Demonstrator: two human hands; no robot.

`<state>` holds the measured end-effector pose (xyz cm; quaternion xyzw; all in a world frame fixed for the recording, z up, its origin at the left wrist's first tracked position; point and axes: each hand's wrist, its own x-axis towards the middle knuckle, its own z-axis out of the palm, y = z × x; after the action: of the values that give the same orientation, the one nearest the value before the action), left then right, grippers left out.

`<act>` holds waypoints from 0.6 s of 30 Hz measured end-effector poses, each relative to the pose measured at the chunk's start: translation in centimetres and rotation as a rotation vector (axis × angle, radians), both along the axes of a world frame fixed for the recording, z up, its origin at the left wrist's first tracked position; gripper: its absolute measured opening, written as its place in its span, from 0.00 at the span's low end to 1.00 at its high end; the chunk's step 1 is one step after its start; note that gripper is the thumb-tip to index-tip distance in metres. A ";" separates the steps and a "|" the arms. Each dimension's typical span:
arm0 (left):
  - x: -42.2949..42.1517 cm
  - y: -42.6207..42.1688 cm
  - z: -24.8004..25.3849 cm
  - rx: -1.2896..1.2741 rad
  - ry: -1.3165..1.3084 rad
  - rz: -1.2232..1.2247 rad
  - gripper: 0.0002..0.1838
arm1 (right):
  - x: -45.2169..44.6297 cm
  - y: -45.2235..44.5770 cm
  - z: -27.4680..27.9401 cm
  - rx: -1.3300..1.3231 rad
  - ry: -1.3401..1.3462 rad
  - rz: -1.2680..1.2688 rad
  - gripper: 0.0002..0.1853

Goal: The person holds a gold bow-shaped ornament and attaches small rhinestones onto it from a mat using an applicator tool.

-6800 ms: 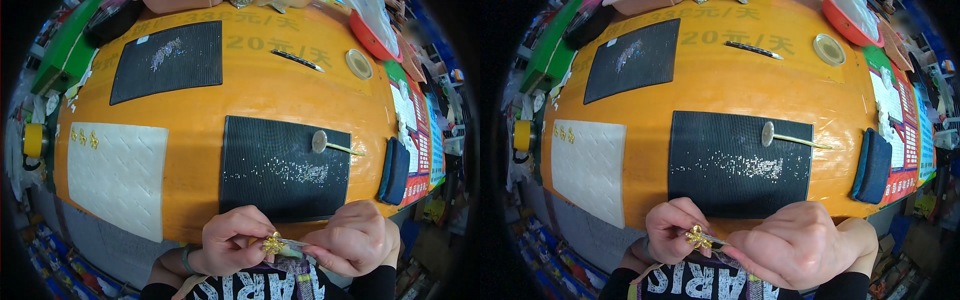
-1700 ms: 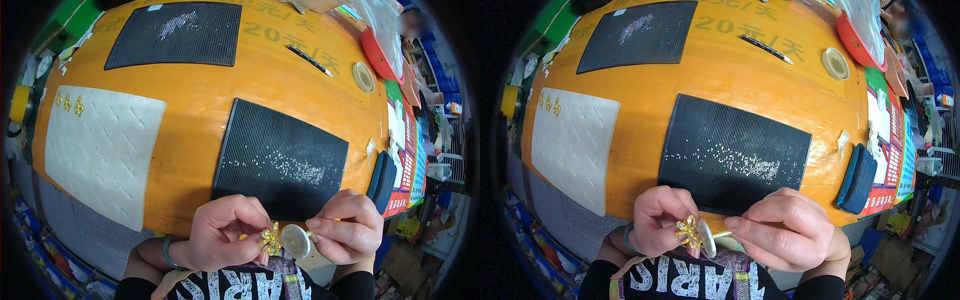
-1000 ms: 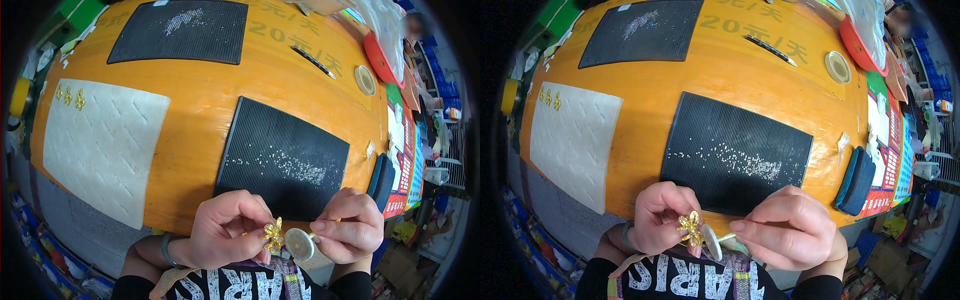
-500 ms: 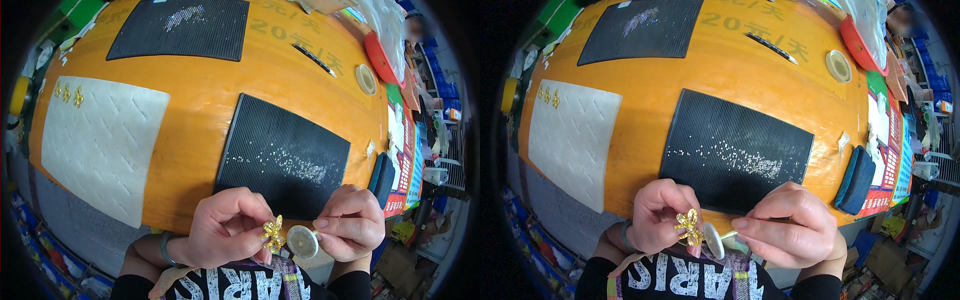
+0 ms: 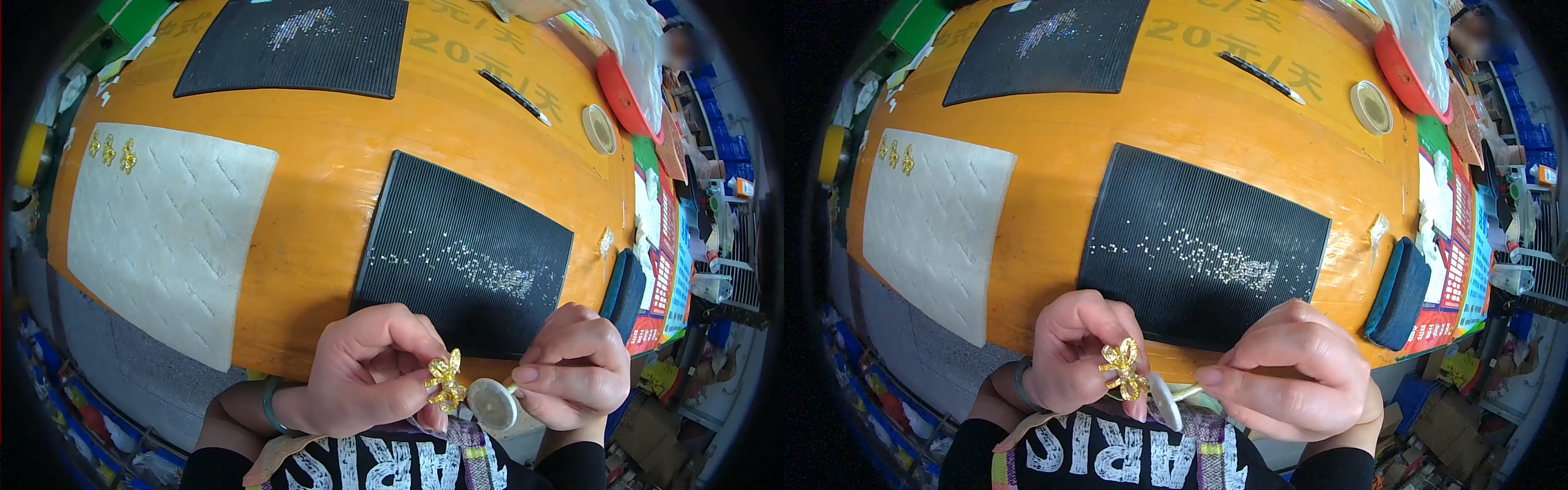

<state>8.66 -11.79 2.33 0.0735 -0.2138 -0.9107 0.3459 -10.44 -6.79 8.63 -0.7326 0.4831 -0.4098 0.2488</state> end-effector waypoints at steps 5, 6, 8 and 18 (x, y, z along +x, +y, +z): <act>0.1 0.0 0.0 0.000 -0.018 -0.006 0.07 | 0.1 0.1 0.0 -0.026 0.011 0.005 0.12; 0.1 0.0 -0.1 -0.001 -0.018 -0.005 0.07 | 0.1 0.1 0.0 -0.024 0.003 -0.004 0.12; 0.1 0.0 -0.2 -0.002 -0.010 -0.002 0.07 | 0.2 0.1 -0.1 -0.029 0.001 -0.010 0.11; 0.0 0.2 -0.1 -0.022 -0.031 0.033 0.07 | 0.3 0.1 0.1 0.023 -0.094 -0.011 0.11</act>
<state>8.63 -11.54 2.26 0.0874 -0.2277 -0.9012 0.3583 -10.18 -6.72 8.68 -0.7069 0.4797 -0.4397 0.2773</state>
